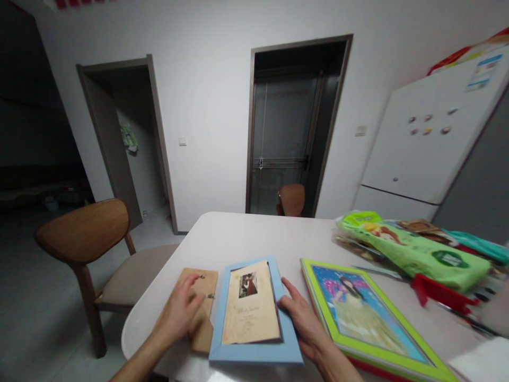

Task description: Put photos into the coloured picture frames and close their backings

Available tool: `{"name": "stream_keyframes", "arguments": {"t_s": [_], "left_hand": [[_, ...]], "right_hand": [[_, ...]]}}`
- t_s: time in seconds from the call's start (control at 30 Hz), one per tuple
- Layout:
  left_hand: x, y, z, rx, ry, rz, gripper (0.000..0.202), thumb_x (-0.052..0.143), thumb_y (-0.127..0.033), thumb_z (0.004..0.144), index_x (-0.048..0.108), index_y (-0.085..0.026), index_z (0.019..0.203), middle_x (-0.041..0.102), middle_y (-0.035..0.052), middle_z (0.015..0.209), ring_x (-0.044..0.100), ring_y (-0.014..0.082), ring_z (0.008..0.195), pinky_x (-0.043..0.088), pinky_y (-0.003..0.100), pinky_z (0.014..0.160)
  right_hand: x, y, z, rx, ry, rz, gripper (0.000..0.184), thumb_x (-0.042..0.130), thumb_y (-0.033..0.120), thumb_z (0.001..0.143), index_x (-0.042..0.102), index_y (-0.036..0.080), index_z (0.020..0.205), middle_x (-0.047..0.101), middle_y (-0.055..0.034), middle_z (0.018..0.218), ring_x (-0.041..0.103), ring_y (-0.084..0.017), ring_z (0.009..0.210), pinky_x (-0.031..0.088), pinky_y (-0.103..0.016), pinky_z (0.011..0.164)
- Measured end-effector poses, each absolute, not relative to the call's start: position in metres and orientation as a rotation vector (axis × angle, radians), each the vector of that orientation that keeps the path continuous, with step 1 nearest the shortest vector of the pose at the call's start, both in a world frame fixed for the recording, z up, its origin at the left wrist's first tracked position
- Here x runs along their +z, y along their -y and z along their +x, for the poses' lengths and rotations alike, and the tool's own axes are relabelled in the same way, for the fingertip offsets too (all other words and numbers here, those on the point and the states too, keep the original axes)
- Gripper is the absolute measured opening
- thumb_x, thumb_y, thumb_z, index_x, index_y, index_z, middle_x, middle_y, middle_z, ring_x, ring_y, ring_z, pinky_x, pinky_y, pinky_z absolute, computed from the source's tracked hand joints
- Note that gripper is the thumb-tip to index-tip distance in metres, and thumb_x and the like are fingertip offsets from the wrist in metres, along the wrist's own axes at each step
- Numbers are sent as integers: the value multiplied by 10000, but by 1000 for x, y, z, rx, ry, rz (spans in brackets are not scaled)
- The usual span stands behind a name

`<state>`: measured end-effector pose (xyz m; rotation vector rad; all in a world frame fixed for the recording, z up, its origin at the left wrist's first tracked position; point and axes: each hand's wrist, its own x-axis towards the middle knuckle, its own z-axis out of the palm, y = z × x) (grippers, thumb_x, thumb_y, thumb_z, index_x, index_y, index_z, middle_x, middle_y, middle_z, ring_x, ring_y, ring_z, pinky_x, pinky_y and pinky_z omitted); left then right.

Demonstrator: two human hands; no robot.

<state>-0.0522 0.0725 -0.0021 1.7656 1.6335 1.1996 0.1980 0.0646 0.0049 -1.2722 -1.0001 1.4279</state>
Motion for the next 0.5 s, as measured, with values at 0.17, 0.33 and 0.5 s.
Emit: {"name": "stream_keyframes", "arguments": {"t_s": [0.17, 0.33, 0.5], "left_hand": [[7, -48, 32, 1110, -1307, 1982, 618, 609, -306, 624, 377, -137, 1171, 412, 105, 1211, 354, 229, 1121, 279, 359, 957], [23, -35, 54, 1074, -1194, 2131, 600, 566, -229, 645, 349, -128, 1195, 371, 120, 1240, 294, 253, 1160, 237, 395, 986], [48, -39, 27, 1238, -1246, 2088, 526, 435, -82, 644, 376, -175, 1159, 500, 68, 1042, 495, 176, 903, 405, 321, 836]], "right_hand": [[19, -52, 185, 1391, 940, -1222, 824, 578, 226, 615, 107, 244, 1291, 588, 42, 590, 522, -110, 437, 433, -246, 509], [22, -51, 183, 1344, 977, -1282, 859, 600, 264, 597, 104, 205, 1296, 510, 79, 489, 488, -109, 423, 402, -222, 456], [7, -62, 193, 1122, 1224, -1458, 747, 534, 282, 632, 191, 134, 1279, 505, 57, 531, 499, -120, 469, 384, -224, 460]]}}
